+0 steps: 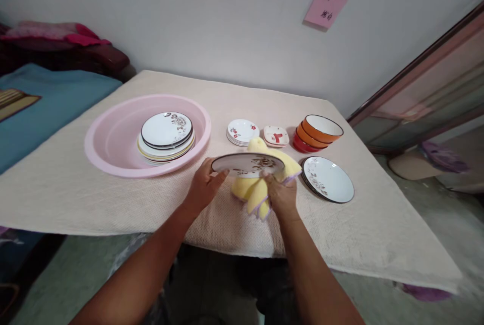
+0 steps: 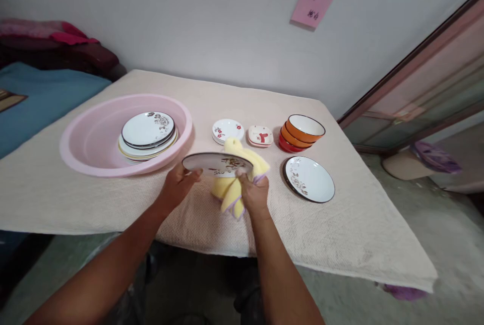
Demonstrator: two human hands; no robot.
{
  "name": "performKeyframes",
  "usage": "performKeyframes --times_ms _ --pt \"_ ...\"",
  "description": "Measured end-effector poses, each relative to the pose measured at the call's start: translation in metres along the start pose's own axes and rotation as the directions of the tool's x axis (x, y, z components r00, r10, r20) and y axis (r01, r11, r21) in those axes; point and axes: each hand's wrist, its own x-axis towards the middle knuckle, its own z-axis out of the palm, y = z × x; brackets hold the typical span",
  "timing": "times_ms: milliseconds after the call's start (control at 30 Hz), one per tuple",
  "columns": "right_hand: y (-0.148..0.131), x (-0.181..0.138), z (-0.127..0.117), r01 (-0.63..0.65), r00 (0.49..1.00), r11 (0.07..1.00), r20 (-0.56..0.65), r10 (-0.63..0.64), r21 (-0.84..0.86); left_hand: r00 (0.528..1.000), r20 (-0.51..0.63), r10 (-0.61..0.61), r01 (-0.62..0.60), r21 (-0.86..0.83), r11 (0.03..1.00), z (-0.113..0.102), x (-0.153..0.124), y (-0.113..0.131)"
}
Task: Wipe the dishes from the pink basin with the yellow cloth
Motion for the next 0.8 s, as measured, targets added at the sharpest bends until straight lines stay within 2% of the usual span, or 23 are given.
performKeyframes --times_ms 33,100,200,267,333,433,533,600,700,800 --pt "-0.001 0.003 -0.005 0.101 0.995 0.987 0.000 -0.102 -0.122 0.999 0.002 0.036 -0.036 0.042 0.998 -0.004 0.001 -0.001" --pt "-0.004 0.007 -0.014 0.305 0.952 0.893 0.109 -0.285 -0.332 0.988 0.040 0.150 -0.154 0.150 0.977 -0.011 0.003 -0.002" --pt "-0.010 0.007 -0.020 0.568 0.822 0.682 0.369 -0.434 -0.461 0.932 0.240 0.272 -0.342 0.331 0.880 -0.015 0.003 -0.003" --pt "-0.016 0.006 -0.020 0.642 0.765 0.608 0.445 -0.466 -0.466 0.896 0.327 0.300 -0.418 0.396 0.818 -0.014 0.002 -0.004" --pt "-0.020 0.005 -0.019 0.646 0.761 0.616 0.450 -0.468 -0.452 0.877 0.335 0.345 -0.465 0.409 0.785 -0.012 0.001 -0.005" --pt "-0.023 0.005 -0.020 0.541 0.830 0.739 0.397 -0.392 -0.401 0.857 0.316 0.407 -0.508 0.390 0.768 -0.010 0.000 -0.005" --pt "-0.021 0.007 -0.020 0.309 0.932 0.907 0.281 -0.229 -0.285 0.863 0.297 0.409 -0.496 0.335 0.801 -0.009 -0.002 -0.002" --pt "-0.019 0.008 -0.019 0.144 0.977 0.970 0.185 -0.107 -0.197 0.882 0.264 0.391 -0.457 0.275 0.846 -0.008 -0.003 0.000" --pt "-0.014 0.007 -0.016 -0.078 0.990 0.997 0.121 0.077 0.005 0.945 0.165 0.284 -0.312 0.176 0.934 -0.003 -0.007 0.003" --pt "-0.009 0.000 -0.009 -0.298 0.947 0.926 0.194 0.256 0.230 0.997 -0.011 0.075 -0.075 0.032 0.997 0.004 -0.012 0.006"
